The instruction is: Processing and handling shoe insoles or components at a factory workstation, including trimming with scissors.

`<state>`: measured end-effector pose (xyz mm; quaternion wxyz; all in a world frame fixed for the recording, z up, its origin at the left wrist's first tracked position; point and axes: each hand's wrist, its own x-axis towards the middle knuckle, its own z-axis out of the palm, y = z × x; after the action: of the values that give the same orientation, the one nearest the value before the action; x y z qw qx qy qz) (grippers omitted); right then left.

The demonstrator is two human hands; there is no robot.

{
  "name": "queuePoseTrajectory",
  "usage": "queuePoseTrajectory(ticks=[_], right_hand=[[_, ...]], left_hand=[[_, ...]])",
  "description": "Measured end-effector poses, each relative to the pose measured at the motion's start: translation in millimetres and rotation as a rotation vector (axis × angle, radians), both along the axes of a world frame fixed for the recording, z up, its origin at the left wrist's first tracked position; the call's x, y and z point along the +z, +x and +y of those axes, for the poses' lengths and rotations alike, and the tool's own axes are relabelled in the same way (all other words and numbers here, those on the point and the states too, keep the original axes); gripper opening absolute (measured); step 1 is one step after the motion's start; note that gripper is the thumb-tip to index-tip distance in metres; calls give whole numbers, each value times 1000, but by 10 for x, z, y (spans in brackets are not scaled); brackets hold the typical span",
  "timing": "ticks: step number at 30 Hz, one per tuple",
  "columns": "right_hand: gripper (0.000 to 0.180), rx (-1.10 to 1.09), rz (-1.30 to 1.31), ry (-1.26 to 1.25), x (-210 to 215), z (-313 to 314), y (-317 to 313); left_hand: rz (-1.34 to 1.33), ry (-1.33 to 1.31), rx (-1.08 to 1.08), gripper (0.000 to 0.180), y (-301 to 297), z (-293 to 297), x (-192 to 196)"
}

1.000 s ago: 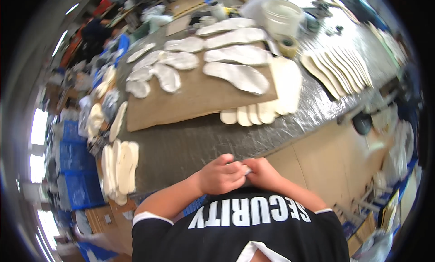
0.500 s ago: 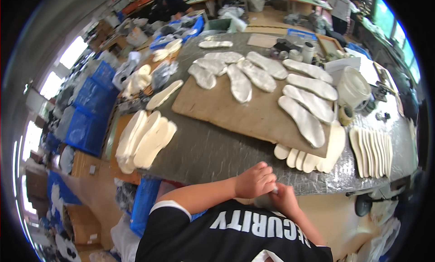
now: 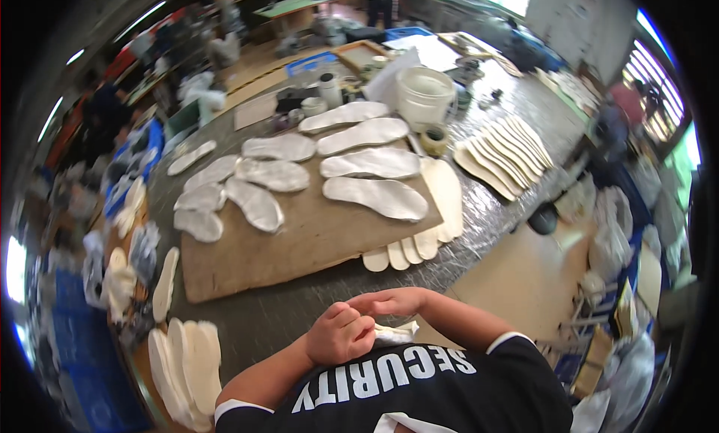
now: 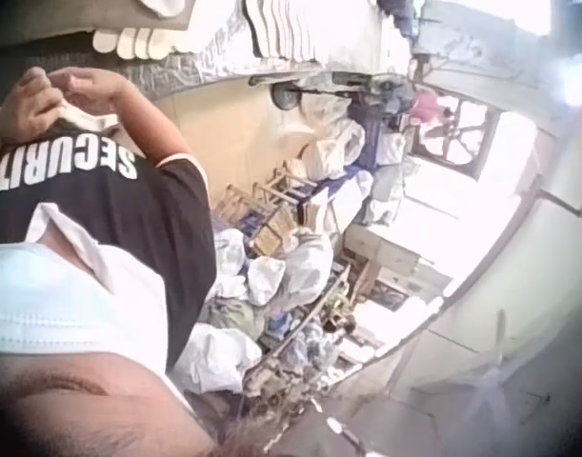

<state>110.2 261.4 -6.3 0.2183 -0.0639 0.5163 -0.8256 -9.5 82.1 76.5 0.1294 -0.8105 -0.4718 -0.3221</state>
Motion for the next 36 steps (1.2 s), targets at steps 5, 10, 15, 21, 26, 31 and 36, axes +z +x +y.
queuePoseTrajectory(ticks=[5,10,15,21,26,31,36], right_hand=[[70,-60,38,-217,-109,-169,-103],[39,-360,-162,-325,-218,-46,419],[45,-867,-62,-294,-323,336,1223],[50,-1128,9,-479,-532,764,1620],[42,-1102,-127,-513,-901,1114,1700],[33,-1089,-153,-618,-954,1529,1939],[32,-1152,-221,-706,-1196,1790,2098]], left_hand=[[-32,85,-182,23,-138,209,72],[-167,-3,-287,22,-164,354,11],[-881,-337,224,17,6,545,-680],[-2320,-1049,-206,28,268,1227,-1094],[-2676,-777,12,45,458,2003,-1322],[-2692,-398,158,41,462,2125,-1219],[-2586,-293,251,34,468,2114,-706]])
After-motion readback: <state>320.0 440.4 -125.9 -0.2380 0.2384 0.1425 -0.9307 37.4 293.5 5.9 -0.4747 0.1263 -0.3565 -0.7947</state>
